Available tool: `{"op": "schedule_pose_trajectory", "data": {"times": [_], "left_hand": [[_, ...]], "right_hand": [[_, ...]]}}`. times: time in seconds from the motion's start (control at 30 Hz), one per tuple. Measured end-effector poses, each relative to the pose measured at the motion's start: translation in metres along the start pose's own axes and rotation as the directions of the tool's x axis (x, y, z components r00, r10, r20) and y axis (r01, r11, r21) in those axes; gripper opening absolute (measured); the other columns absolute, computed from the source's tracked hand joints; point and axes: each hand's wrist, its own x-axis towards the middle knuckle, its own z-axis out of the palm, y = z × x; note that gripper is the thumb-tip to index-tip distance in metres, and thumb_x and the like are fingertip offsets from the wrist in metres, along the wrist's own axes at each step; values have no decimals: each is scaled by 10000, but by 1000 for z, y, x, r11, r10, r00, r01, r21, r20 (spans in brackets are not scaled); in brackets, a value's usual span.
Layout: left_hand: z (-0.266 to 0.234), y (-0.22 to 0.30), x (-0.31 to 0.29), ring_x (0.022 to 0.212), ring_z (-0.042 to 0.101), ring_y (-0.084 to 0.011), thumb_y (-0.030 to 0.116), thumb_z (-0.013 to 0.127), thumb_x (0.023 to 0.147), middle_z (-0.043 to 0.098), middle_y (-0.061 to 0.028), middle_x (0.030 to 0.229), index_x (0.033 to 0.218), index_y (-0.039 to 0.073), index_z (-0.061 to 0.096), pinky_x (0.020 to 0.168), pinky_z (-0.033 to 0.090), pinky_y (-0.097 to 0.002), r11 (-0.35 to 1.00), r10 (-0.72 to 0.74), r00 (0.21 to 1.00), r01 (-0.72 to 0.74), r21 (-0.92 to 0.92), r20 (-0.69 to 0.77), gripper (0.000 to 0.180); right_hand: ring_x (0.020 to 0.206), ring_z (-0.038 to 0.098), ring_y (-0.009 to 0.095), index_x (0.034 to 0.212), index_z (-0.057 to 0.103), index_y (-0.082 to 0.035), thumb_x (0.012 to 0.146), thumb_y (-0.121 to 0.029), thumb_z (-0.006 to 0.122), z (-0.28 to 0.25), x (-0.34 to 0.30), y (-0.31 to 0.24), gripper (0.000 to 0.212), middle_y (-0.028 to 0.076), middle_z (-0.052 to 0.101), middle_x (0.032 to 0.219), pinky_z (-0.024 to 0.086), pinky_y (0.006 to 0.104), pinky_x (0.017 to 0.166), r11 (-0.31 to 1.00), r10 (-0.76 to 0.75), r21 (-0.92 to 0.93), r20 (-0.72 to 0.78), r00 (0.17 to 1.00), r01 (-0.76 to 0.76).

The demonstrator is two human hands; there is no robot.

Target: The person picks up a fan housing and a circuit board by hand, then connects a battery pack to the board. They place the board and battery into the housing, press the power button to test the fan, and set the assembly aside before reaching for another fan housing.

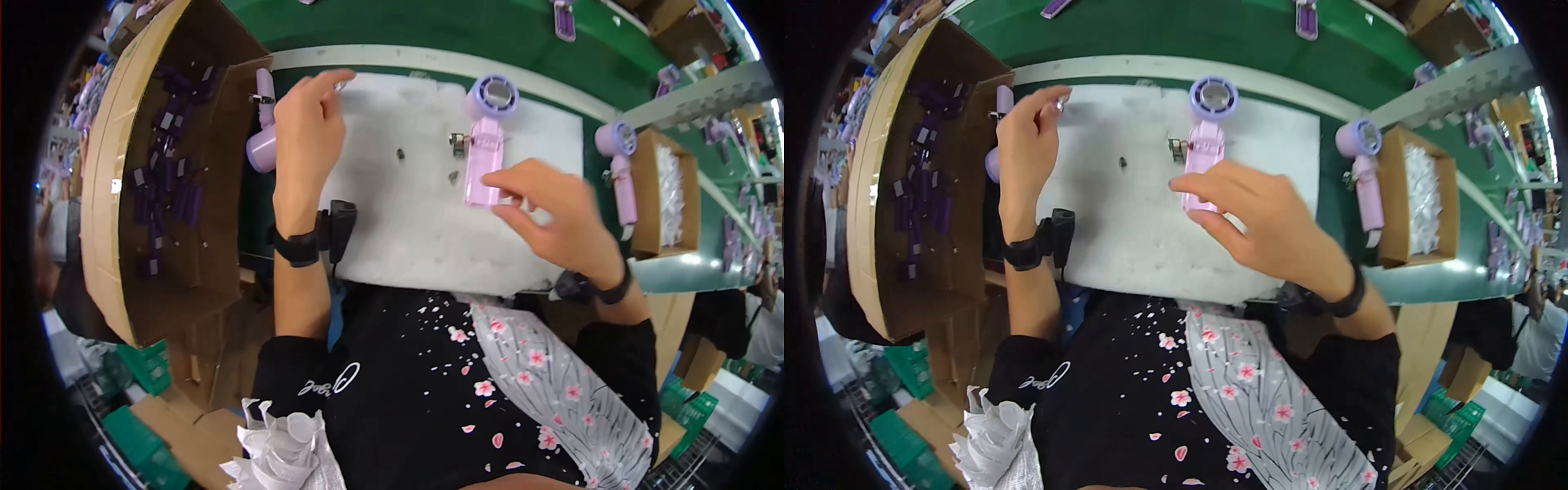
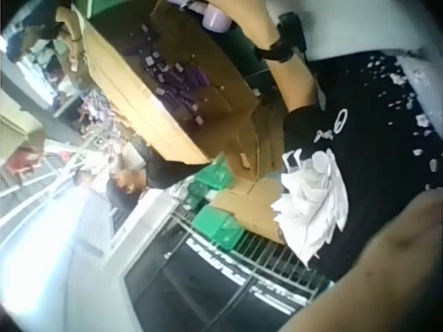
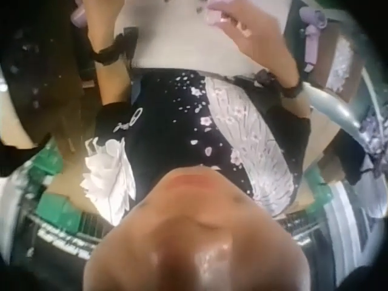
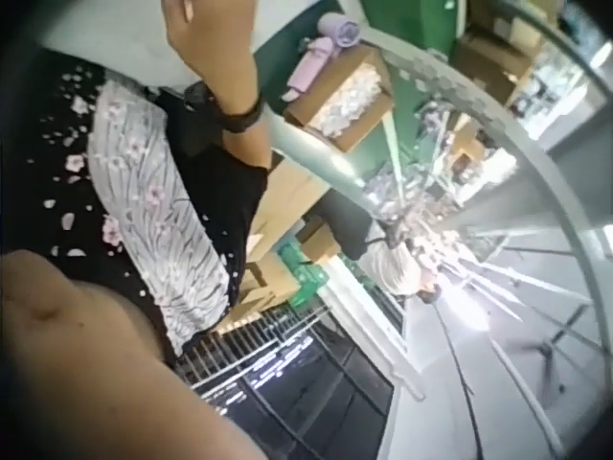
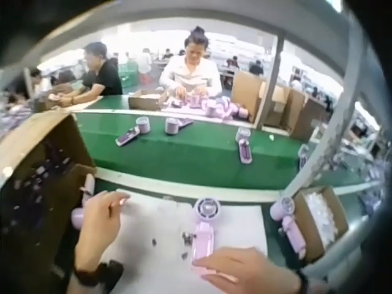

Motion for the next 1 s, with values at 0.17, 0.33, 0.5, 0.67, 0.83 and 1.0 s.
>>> {"op": "schedule_pose_trajectory", "data": {"times": [0.17, 0.33, 0.5, 0.67, 0.83, 1.0], "left_hand": [[-9, 47, 3, 664, 523, -93, 21, 528, 942, 666, -72, 797, 1086, 1, 684, 589, 413, -228, 852, -44, 985, 125, -508, 168, 214], [8, 76, -1, 689, 488, -28, 31, 517, 960, 653, -21, 806, 1098, -8, 679, 594, 386, -181, 734, 57, 923, 219, -643, 381, 217], [20, 90, -4, 722, 545, -61, 18, 522, 959, 665, -40, 833, 1091, -11, 680, 650, 437, -202, 718, 157, 856, 244, -652, 493, 208], [28, 94, 2, 787, 610, -105, 33, 561, 958, 679, -84, 903, 1145, -36, 637, 734, 488, -235, 669, 299, 859, 123, -733, 416, 213], [31, 95, 10, 851, 640, -138, 40, 590, 951, 681, -102, 929, 1208, -52, 590, 813, 508, -270, 583, 412, 825, 86, -808, 385, 273], [41, 81, 4, 848, 632, -137, 50, 597, 951, 673, -95, 918, 1235, -50, 574, 813, 504, -266, 518, 342, 805, 269, -812, 485, 302]], "right_hand": [[699, 624, 267, 887, 673, -4, 791, -61, 679, -24, -11, -69, 112, 91, 675, 840, 491, 305, 614, 769, 175, 636, -108, 979, -67], [672, 624, 270, 841, 658, -16, 800, -102, 684, -31, -24, -67, 99, 104, 677, 840, 500, 319, 607, 873, 104, 486, -244, 964, 28], [645, 624, 273, 794, 643, -28, 808, -143, 689, -32, -29, -65, 125, 117, 680, 840, 508, 333, 600, 940, 11, 327, -305, 952, 94], [618, 624, 275, 748, 627, -39, 817, -184, 694, -34, -25, -67, 174, 130, 683, 840, 516, 347, 592, 972, -137, 145, -302, 944, 187], [730, 652, 303, 933, 632, 16, 812, -161, 706, -27, -17, 3, 227, 168, 666, 906, 536, 400, 706, 814, -575, -131, -324, 751, 567], [864, 626, 175, 1252, 531, -3, 833, -174, 730, 24, 15, 49, 495, 75, 656, 991, 483, 262, 774, 965, -10, 227, -471, 882, 132]]}}
